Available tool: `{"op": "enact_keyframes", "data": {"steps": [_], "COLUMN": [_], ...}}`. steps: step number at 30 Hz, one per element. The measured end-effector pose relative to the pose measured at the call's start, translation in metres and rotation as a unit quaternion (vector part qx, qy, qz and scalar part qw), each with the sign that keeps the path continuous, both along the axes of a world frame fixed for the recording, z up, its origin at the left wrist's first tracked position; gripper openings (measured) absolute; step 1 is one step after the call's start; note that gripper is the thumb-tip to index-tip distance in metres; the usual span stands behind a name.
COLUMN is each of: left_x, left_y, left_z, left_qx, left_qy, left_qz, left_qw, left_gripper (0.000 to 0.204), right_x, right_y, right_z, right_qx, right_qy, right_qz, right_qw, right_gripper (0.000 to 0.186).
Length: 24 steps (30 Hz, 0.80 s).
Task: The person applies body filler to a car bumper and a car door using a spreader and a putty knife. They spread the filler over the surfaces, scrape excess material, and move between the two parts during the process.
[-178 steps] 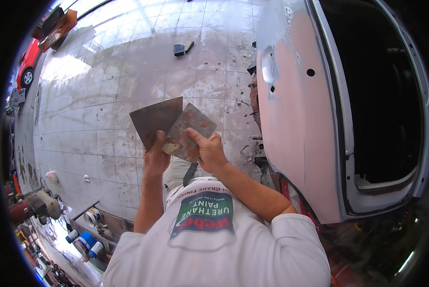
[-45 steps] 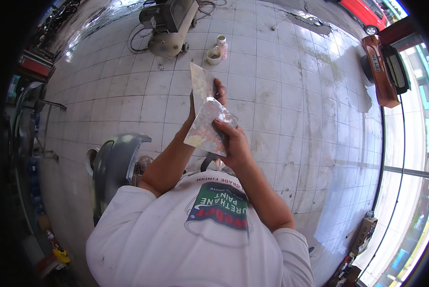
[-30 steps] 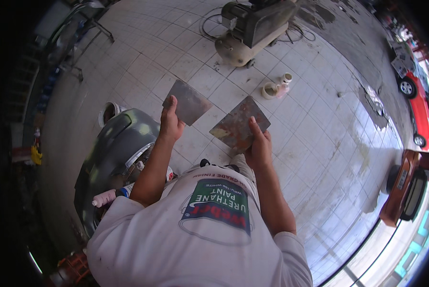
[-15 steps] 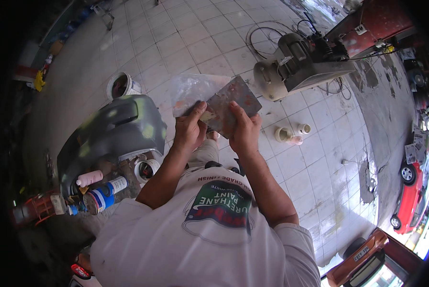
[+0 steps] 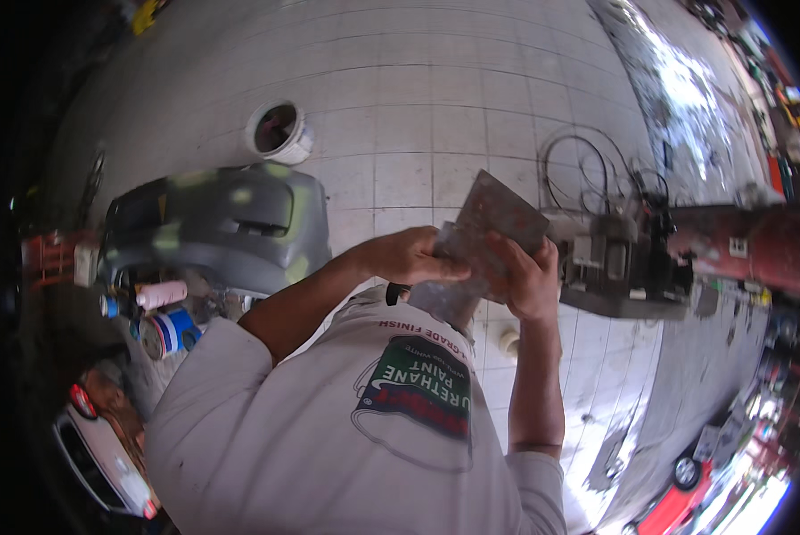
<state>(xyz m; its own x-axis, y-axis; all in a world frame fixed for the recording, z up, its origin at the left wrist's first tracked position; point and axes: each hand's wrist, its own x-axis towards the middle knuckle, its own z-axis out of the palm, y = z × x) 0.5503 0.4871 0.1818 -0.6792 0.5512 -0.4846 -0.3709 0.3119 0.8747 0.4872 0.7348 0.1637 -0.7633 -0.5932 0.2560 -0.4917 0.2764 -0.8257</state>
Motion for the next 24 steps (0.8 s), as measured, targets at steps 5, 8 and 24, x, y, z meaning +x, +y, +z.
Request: {"op": "enact_keyframes", "data": {"steps": [5,8,24], "left_x": [-0.051,-0.096,-0.281], "left_y": [-0.028,-0.054,-0.201], "left_z": [-0.033,-0.060,-0.121], "left_qx": [0.080,0.030,0.404], "left_qy": [0.132,0.167,0.121], "left_qz": [0.121,0.186,0.840], "left_qw": [0.981,0.968,0.340], "left_gripper": [0.069,0.078,0.056], "right_x": [-0.070,-0.132,-0.344], "right_y": [-0.051,-0.074,-0.333], "right_z": [-0.004,-0.016,-0.066], "right_qx": [-0.034,-0.049,0.016], "right_qy": [-0.211,-0.286,-0.175], "right_qz": [0.049,0.054,0.395], "right_qw": [0.976,0.955,0.901], "right_gripper": [0.024,0.028,0.057]}}
